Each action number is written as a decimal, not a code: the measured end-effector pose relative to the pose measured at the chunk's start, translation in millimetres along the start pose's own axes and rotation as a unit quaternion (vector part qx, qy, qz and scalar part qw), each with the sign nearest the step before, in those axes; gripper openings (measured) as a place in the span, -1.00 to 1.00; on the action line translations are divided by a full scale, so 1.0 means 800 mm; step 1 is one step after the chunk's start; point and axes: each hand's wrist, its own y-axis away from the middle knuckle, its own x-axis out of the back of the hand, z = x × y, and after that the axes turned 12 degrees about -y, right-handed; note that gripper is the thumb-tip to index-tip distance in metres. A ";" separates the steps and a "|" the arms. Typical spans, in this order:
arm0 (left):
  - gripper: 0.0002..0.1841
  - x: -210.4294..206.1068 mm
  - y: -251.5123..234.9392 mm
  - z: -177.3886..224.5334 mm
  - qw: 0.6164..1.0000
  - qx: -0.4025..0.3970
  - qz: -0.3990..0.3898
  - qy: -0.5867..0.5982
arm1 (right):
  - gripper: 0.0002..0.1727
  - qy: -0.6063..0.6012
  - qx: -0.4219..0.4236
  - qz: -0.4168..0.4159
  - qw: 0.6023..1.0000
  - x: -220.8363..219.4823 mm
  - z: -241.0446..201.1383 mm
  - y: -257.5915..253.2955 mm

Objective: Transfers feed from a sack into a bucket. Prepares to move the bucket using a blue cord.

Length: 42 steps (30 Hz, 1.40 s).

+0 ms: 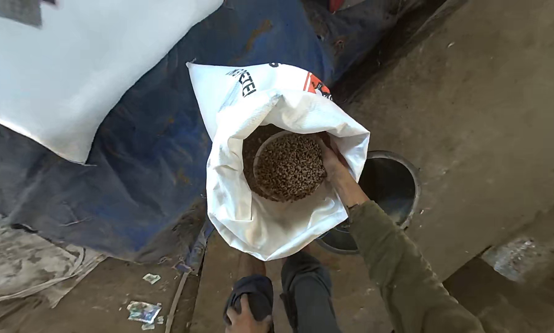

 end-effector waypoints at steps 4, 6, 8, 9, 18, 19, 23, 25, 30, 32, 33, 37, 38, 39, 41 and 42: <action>0.12 0.005 -0.019 0.011 0.997 0.011 -0.018 -0.080 | -0.16 -0.040 -0.055 0.004 0.998 0.011 -0.001 0.020; 0.11 0.007 -0.022 0.012 0.994 0.013 -0.015 -0.106 | -0.21 -0.077 -0.043 -0.024 0.996 0.025 0.001 0.036; 0.10 -0.006 -0.033 0.009 0.994 0.009 0.008 -0.110 | -0.28 -0.131 -0.031 -0.062 0.989 0.045 0.001 0.057; 0.11 -0.016 -0.042 0.004 0.993 0.005 0.024 -0.113 | -0.33 -0.158 -0.034 -0.070 0.984 0.056 -0.003 0.074; 0.15 -0.014 -0.068 -0.017 0.983 -0.034 0.042 -0.174 | -0.37 -0.159 -0.037 0.114 0.980 0.243 0.015 0.224; 0.16 -0.016 -0.072 -0.018 0.984 -0.038 0.051 -0.167 | -0.38 -0.142 -0.040 0.149 0.978 0.264 0.017 0.237; 0.17 -0.014 -0.070 -0.016 0.978 -0.048 0.071 -0.192 | -0.40 0.148 -0.020 0.249 0.957 0.326 0.031 0.281; 0.15 -0.004 -0.061 -0.010 0.976 -0.047 0.061 -0.202 | -0.41 0.261 -0.035 0.276 0.924 0.328 0.044 0.293; 0.14 0.005 -0.047 -0.006 0.981 -0.030 0.046 -0.188 | -0.06 0.436 -0.035 0.340 0.833 0.300 0.117 0.272; 0.12 0.018 -0.032 -0.002 0.984 -0.025 0.041 -0.169 | -0.05 0.485 0.029 0.360 0.796 0.297 0.154 0.268; 0.13 0.024 -0.024 -0.002 0.987 -0.024 0.043 -0.152 | -0.08 0.506 0.068 0.366 0.778 0.294 0.169 0.273; 0.13 0.042 0.020 -0.005 0.993 -0.041 0.114 -0.003 | -0.14 0.511 0.266 0.363 0.732 0.284 0.180 0.316; 0.11 0.041 0.028 -0.004 0.983 -0.056 0.161 0.061 | -0.18 0.506 0.334 0.355 0.712 0.275 0.167 0.325; 0.08 0.038 0.032 0.000 0.965 -0.075 0.216 0.131 | -0.25 0.494 0.396 0.337 0.697 0.261 0.148 0.328; 0.05 0.042 0.034 0.018 0.911 -0.102 0.265 0.297 | -0.38 0.444 0.479 0.249 0.715 0.214 0.096 0.325; 0.07 0.052 0.033 0.032 0.885 -0.117 0.257 0.369 | -0.44 0.419 0.497 0.189 0.736 0.182 0.070 0.314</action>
